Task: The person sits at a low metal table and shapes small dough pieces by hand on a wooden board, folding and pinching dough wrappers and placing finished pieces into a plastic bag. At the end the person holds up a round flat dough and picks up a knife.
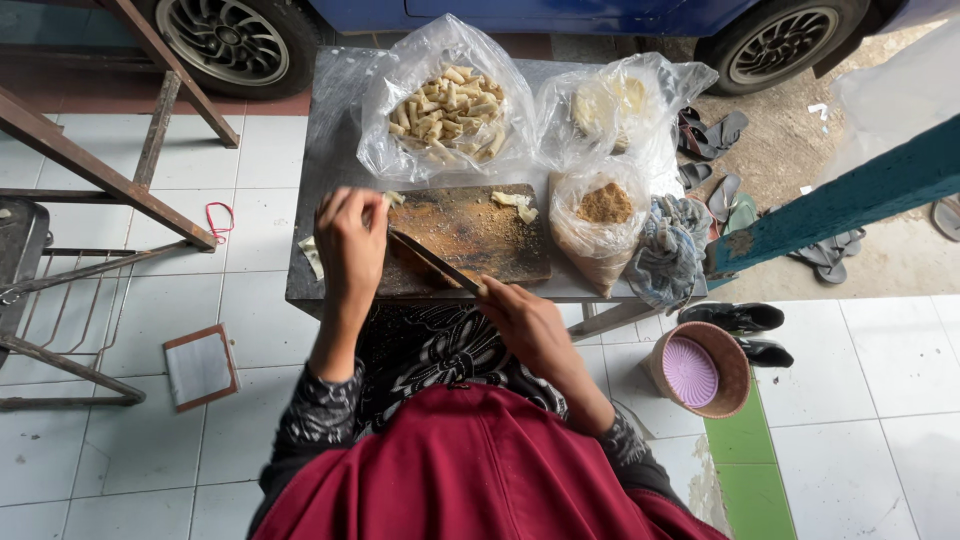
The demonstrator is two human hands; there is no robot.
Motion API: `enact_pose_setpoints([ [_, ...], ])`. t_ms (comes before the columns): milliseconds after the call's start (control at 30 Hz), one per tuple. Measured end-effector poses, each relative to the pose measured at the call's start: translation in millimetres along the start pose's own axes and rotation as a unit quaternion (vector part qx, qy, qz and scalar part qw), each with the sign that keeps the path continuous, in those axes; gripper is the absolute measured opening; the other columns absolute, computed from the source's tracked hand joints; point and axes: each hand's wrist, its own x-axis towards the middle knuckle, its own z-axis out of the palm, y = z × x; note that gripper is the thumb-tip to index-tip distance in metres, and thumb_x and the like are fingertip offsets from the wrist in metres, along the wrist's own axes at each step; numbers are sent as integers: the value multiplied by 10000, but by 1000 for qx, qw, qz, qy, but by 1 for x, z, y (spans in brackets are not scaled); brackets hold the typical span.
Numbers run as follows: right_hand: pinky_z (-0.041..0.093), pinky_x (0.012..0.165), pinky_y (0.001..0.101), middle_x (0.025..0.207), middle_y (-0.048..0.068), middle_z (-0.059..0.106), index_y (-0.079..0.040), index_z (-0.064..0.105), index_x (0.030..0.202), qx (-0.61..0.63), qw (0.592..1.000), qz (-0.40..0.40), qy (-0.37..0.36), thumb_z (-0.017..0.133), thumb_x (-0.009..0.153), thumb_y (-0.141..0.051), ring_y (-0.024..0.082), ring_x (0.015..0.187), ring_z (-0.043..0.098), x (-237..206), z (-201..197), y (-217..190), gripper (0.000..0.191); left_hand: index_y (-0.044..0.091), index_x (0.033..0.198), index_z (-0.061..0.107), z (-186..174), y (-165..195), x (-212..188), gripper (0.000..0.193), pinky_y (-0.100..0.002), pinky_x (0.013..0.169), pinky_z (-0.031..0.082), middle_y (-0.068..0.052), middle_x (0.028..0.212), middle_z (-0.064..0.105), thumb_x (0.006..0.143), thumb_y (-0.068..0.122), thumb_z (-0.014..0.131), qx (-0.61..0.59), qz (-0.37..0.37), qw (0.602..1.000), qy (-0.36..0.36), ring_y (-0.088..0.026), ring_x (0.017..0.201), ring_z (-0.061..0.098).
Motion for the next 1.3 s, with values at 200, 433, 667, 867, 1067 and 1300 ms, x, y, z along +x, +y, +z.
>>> enact_pose_setpoints([
  [200,571,744,300,973,70,782,-88,678,1317,117,981,151,36,751,922,-125,124,851,695,-31,-62,36,403,35,855,683,55,12,100,107,-401,814,496,-100,881,670,854,31,790,1,142,990,-22,-278,877,646],
  [433,551,810,374,1172,147,727,-119,577,1476,-129,921,234,283,601,1059,-240,206,963,708,-48,-131,83,435,35,783,767,105,20,120,124,-444,902,492,-163,1026,632,670,82,790,333,244,898,-154,-276,982,628],
  [667,539,798,496,1154,161,637,-227,579,1424,-284,888,355,69,519,1053,-329,357,938,683,-1,-137,89,389,-7,872,770,175,65,130,198,-450,949,505,-170,1098,633,861,175,845,102,295,937,-157,-287,1081,592],
  [867,522,787,480,1093,156,669,-119,506,1462,-242,946,168,135,694,859,-272,378,990,656,-5,-123,96,649,-26,954,729,270,138,158,394,-541,935,485,-206,1227,538,797,308,867,-48,177,909,-373,-398,1229,488],
  [1067,545,792,455,951,127,729,-151,539,1423,-106,924,320,178,737,807,-193,324,871,714,-15,-118,103,648,21,998,706,346,157,133,351,-656,901,426,-225,1254,514,708,167,837,55,239,935,-257,-429,1226,482],
  [1300,575,770,411,984,52,747,-164,651,1268,-129,915,296,243,661,934,-234,196,861,726,-42,-161,127,341,38,792,700,364,148,152,161,-517,952,485,-166,1168,614,911,146,701,-58,21,946,-320,-311,1124,601],
])
